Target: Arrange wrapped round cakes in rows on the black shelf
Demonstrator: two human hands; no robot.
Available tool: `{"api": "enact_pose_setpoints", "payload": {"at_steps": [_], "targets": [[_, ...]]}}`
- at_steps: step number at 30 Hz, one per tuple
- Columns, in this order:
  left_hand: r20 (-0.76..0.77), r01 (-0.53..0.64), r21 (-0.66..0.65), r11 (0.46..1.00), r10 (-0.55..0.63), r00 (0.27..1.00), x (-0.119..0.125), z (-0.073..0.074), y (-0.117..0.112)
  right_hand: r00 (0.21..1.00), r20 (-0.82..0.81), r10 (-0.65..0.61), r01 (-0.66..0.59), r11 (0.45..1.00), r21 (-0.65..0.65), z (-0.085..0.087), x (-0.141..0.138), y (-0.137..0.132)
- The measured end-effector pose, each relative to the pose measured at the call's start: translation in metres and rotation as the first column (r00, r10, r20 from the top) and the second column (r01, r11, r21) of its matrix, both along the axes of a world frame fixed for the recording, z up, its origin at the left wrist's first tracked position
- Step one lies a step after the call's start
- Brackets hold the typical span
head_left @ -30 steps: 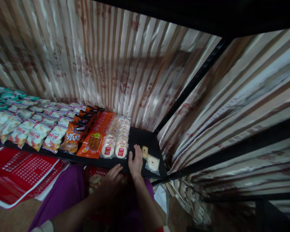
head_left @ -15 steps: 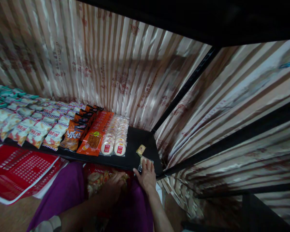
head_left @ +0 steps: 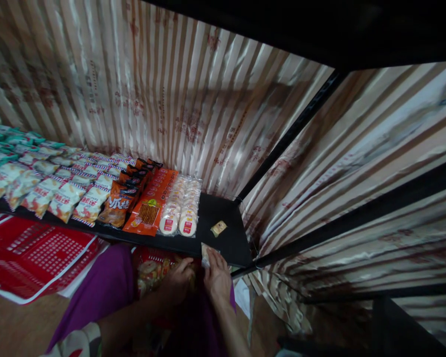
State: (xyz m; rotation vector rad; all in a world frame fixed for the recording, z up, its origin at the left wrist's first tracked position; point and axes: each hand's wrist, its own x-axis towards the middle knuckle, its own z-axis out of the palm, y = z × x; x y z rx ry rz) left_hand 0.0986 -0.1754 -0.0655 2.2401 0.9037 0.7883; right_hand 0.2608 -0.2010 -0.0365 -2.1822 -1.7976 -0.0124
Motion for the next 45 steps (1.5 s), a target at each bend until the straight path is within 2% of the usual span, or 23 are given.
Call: {"api": "enact_pose_setpoints", "payload": {"at_steps": [4, 7, 11, 15, 17, 19, 22, 28, 30, 33, 35, 38, 41, 45], "targets": [[0.044, -0.069, -0.066, 0.995, 0.072, 0.996, 0.001, 0.005, 0.003, 0.974, -0.218, 0.055, -0.048, 0.998, 0.038, 0.017, -0.012, -0.004], [0.081, -0.167, -0.148, 0.975, 0.180, 0.980, 0.005, 0.006, 0.006, 0.906, -0.423, -0.008, 0.014, 1.000, 0.011, 0.029, -0.018, -0.003], [0.108, -0.272, -0.301, 0.914, 0.316, 0.943, 0.008, 0.009, 0.009, 0.728, -0.684, -0.040, 0.028, 0.999, -0.029, 0.031, -0.021, 0.001], [0.152, -0.264, -0.420, 0.868, 0.354, 0.923, 0.006, 0.010, 0.011, 0.524, -0.851, -0.029, 0.005, 1.000, -0.031, 0.023, -0.024, 0.004], [0.188, -0.225, -0.486, 0.845, 0.352, 0.917, 0.003, 0.009, 0.012, 0.461, -0.887, -0.036, -0.015, 0.999, -0.048, 0.020, -0.027, 0.004], [0.217, -0.198, -0.542, 0.817, 0.363, 0.906, 0.000, 0.007, 0.013, 0.433, -0.901, -0.035, -0.026, 0.998, -0.051, 0.018, -0.030, 0.004], [0.202, -0.223, -0.589, 0.776, 0.409, 0.890, -0.005, 0.005, 0.014, 0.401, -0.915, -0.047, -0.024, 0.998, -0.062, 0.017, -0.034, 0.004], [0.175, -0.208, -0.649, 0.731, 0.410, 0.895, -0.016, 0.001, 0.013, 0.188, -0.975, -0.118, -0.014, 0.992, -0.123, 0.020, -0.035, 0.002], [0.160, -0.201, -0.652, 0.731, 0.391, 0.906, -0.021, 0.001, 0.012, 0.151, -0.980, -0.127, -0.062, 0.989, -0.138, 0.024, -0.034, 0.003], [0.126, -0.175, -0.615, 0.769, 0.315, 0.941, -0.030, 0.006, 0.008, 0.079, -0.987, -0.143, -0.160, 0.975, -0.155, 0.030, -0.034, 0.003], [0.100, -0.166, -0.559, 0.812, 0.265, 0.959, -0.036, 0.012, 0.004, 0.065, -0.988, -0.140, -0.226, 0.962, -0.151, 0.033, -0.034, 0.004], [0.075, -0.135, -0.507, 0.851, 0.200, 0.977, -0.042, 0.020, -0.002, 0.112, -0.986, -0.127, -0.297, 0.942, -0.155, 0.032, -0.035, 0.004], [0.028, -0.139, -0.545, 0.827, 0.184, 0.983, -0.044, 0.023, -0.007, 0.156, -0.979, -0.128, -0.331, 0.927, -0.174, 0.026, -0.037, 0.005], [0.021, -0.173, -0.612, 0.771, 0.235, 0.972, -0.045, 0.015, -0.010, 0.193, -0.972, -0.131, -0.330, 0.925, -0.190, 0.021, -0.039, 0.006]]}}
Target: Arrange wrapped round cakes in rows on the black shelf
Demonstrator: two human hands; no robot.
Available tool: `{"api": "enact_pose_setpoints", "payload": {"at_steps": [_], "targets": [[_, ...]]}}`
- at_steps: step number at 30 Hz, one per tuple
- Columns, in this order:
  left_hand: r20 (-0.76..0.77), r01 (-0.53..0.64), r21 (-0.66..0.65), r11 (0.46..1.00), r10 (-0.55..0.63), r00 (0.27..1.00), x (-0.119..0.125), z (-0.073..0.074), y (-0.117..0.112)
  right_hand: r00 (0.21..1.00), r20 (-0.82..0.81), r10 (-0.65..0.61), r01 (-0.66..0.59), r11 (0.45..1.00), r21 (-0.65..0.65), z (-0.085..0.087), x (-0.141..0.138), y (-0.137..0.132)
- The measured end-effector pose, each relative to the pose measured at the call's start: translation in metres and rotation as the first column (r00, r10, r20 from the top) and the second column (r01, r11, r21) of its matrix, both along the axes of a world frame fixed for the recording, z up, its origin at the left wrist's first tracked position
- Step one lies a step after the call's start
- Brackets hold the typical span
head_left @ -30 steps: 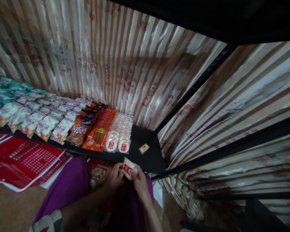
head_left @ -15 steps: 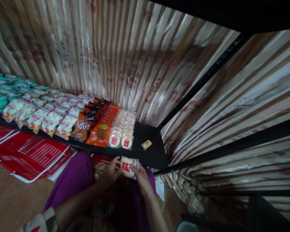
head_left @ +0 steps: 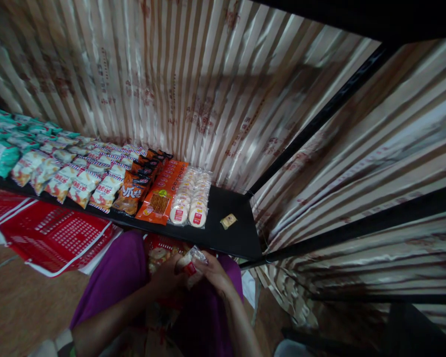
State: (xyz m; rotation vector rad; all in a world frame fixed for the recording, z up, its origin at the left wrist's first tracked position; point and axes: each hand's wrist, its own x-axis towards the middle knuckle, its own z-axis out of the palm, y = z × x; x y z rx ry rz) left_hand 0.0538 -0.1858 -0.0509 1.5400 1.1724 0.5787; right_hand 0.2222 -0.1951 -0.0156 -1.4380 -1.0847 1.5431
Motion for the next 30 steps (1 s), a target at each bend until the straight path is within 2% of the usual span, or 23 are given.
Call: {"api": "enact_pose_setpoints", "payload": {"at_steps": [3, 5, 11, 17, 21, 30], "targets": [[0.023, -0.071, -0.043, 0.997, 0.072, 0.997, 0.000, -0.008, 0.000, 1.000, -0.015, -0.020, 0.020, 1.000, 0.000, -0.001, -0.001, 0.001], [0.005, -0.119, -0.027, 0.993, 0.119, 0.993, 0.000, -0.011, 0.001, 0.998, -0.036, -0.041, 0.041, 0.999, -0.004, -0.001, -0.002, 0.002], [-0.009, -0.226, 0.005, 0.974, 0.226, 0.974, 0.003, -0.009, 0.002, 0.989, -0.107, -0.106, 0.102, 0.994, -0.045, 0.002, -0.006, 0.004], [-0.021, -0.329, 0.023, 0.944, 0.330, 0.944, 0.006, -0.010, 0.003, 0.964, -0.241, -0.117, 0.111, 0.993, -0.036, 0.006, -0.014, 0.002], [-0.023, -0.359, 0.007, 0.933, 0.359, 0.933, 0.006, -0.010, 0.005, 0.964, -0.230, -0.133, 0.133, 0.991, -0.018, 0.002, -0.016, 0.000], [-0.009, -0.353, 0.003, 0.936, 0.353, 0.936, 0.009, -0.005, 0.007, 0.977, -0.119, -0.175, 0.180, 0.983, 0.037, -0.021, -0.015, 0.002]]}}
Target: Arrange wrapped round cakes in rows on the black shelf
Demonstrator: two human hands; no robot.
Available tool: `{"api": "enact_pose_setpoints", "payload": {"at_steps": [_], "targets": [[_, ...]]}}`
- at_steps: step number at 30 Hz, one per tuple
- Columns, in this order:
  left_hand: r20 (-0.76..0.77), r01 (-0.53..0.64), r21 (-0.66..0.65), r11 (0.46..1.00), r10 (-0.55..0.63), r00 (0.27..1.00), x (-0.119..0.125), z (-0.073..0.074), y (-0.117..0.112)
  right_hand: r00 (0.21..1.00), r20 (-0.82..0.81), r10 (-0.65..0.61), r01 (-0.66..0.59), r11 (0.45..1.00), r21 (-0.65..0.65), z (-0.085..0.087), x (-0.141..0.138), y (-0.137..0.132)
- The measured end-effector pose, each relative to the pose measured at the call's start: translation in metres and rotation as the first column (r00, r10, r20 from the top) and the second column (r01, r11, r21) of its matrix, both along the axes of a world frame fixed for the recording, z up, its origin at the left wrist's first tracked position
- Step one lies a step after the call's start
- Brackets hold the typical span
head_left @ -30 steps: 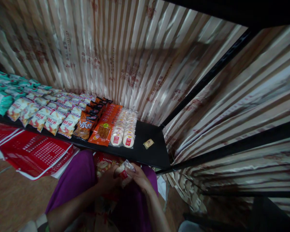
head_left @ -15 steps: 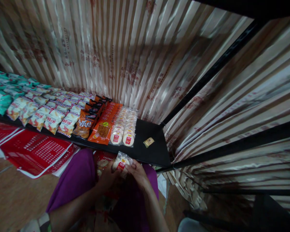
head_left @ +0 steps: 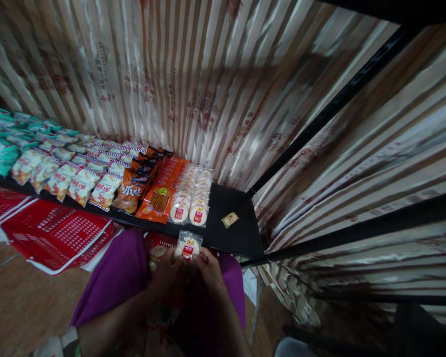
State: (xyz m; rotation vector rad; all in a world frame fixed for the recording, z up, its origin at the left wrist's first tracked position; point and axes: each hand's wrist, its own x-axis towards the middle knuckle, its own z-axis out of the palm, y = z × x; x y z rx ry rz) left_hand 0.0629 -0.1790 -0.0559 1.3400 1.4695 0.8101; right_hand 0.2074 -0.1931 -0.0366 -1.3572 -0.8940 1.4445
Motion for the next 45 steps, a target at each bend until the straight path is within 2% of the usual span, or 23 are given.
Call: {"api": "enact_pose_setpoints", "payload": {"at_steps": [4, 11, 16, 21, 24, 27, 32, 37, 45], "targets": [[-0.016, 0.028, 0.030, 0.999, -0.028, 0.999, -0.001, -0.001, 0.003, 0.999, 0.027, -0.030, 0.030, 0.999, 0.012, -0.006, 0.001, 0.001], [-0.139, -0.007, 0.125, 0.992, 0.024, 0.990, -0.001, -0.013, 0.012, 0.997, 0.043, -0.071, 0.069, 0.997, 0.042, -0.007, 0.000, 0.005], [-0.059, -0.040, 0.046, 0.998, 0.043, 0.997, 0.002, -0.004, 0.018, 0.998, 0.022, -0.065, 0.063, 0.996, 0.067, -0.003, 0.003, 0.012], [-0.084, -0.074, -0.006, 0.997, 0.073, 0.994, 0.006, 0.006, 0.025, 0.996, 0.042, -0.083, 0.080, 0.994, 0.068, 0.003, 0.007, 0.021], [-0.055, -0.059, 0.029, 0.998, 0.061, 0.997, 0.009, 0.006, 0.028, 0.994, 0.055, -0.099, 0.094, 0.992, 0.086, 0.003, 0.008, 0.027], [-0.032, -0.049, 0.121, 0.991, 0.054, 0.998, 0.011, 0.005, 0.032, 0.988, 0.092, -0.120, 0.111, 0.989, 0.102, 0.000, 0.011, 0.032], [-0.097, -0.038, 0.274, 0.961, 0.067, 0.993, 0.013, 0.008, 0.041, 0.957, 0.221, -0.188, 0.165, 0.979, 0.120, -0.006, 0.018, 0.044], [-0.116, 0.006, 0.296, 0.955, 0.029, 0.993, 0.018, 0.011, 0.051, 0.932, 0.258, -0.254, 0.221, 0.963, 0.151, -0.009, 0.022, 0.055], [-0.109, -0.005, 0.281, 0.960, 0.037, 0.993, 0.028, 0.009, 0.068, 0.916, 0.295, -0.274, 0.230, 0.958, 0.174, -0.008, 0.027, 0.071]]}}
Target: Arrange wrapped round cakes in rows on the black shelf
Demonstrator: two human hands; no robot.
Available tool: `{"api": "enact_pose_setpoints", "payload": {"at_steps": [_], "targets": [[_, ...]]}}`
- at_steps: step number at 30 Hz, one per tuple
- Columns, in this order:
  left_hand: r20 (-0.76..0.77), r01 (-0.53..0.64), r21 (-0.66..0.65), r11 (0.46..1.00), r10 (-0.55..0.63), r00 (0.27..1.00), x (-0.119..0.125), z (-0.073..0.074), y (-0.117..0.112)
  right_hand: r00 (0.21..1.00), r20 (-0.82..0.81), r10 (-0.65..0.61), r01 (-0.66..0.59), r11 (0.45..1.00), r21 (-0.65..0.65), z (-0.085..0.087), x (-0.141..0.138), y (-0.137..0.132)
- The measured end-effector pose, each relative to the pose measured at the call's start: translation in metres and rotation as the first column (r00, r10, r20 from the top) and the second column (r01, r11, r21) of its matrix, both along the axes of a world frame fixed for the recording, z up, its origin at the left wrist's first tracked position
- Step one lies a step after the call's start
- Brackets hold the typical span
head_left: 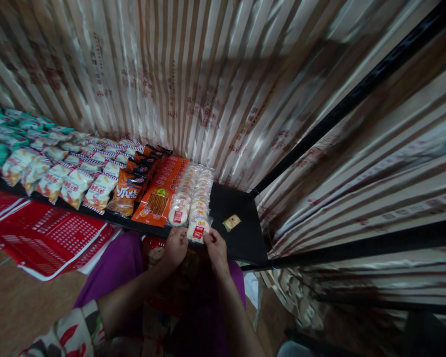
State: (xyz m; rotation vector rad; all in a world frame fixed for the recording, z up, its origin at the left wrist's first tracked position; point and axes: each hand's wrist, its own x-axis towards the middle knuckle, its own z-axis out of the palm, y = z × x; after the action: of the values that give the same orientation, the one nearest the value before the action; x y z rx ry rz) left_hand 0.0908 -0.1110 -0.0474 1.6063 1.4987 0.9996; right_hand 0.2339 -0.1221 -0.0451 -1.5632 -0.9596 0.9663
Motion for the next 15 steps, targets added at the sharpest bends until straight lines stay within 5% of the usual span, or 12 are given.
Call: {"api": "enact_pose_setpoints", "payload": {"at_steps": [15], "targets": [[-0.024, -0.006, 0.019, 1.000, 0.006, 1.000, 0.008, -0.012, 0.012, 0.961, 0.257, -0.099, 0.099, 0.995, 0.014, -0.010, 0.003, 0.018]]}}
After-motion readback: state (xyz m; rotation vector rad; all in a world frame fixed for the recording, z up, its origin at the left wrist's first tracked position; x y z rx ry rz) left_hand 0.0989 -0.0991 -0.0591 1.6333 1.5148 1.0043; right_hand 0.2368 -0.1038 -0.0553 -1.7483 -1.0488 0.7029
